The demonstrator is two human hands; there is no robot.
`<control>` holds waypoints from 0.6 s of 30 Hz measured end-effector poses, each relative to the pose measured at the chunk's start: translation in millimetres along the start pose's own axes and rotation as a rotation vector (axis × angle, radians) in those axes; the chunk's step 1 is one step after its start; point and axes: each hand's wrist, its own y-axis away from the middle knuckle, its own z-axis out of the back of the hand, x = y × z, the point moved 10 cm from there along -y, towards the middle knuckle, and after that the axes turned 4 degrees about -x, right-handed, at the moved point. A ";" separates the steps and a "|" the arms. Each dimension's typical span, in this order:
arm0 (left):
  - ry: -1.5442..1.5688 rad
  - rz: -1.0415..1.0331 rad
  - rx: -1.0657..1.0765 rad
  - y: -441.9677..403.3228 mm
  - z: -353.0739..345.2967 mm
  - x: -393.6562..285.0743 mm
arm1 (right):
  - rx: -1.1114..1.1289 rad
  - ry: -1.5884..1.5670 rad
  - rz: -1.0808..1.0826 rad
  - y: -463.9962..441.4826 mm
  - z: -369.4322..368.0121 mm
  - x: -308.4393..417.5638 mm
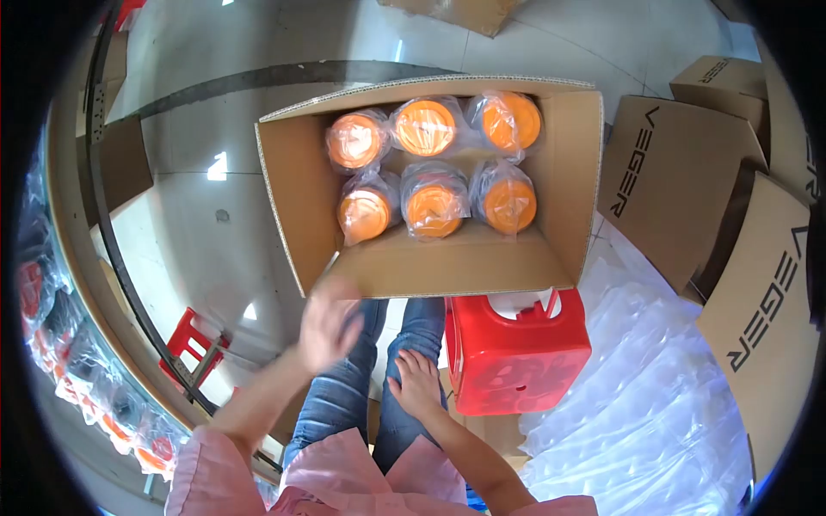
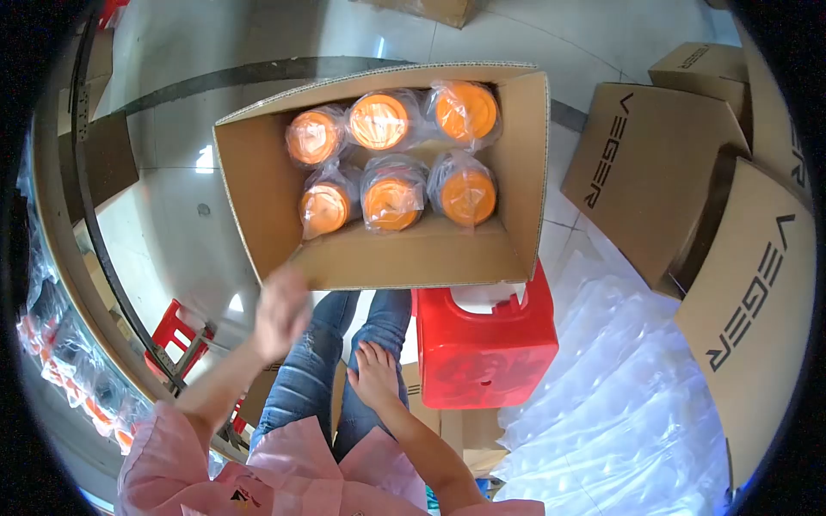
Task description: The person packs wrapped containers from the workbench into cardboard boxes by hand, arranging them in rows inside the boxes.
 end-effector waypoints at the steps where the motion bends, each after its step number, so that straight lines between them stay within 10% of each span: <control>1: 0.018 0.015 0.129 40.9 -10.5 -9.5 | 0.009 0.019 -0.009 -1.2 -1.1 0.7; 6: -0.404 0.510 0.996 211.0 -61.1 7.6 | 0.082 0.196 -0.344 -6.2 16.4 -9.4; 11: -0.296 0.868 0.948 234.4 -87.4 43.9 | 0.147 0.146 -0.342 -8.0 -20.6 -18.2; 18: -0.311 0.865 0.925 253.2 -93.3 50.9 | 0.262 0.201 -0.359 -8.2 -30.4 -12.8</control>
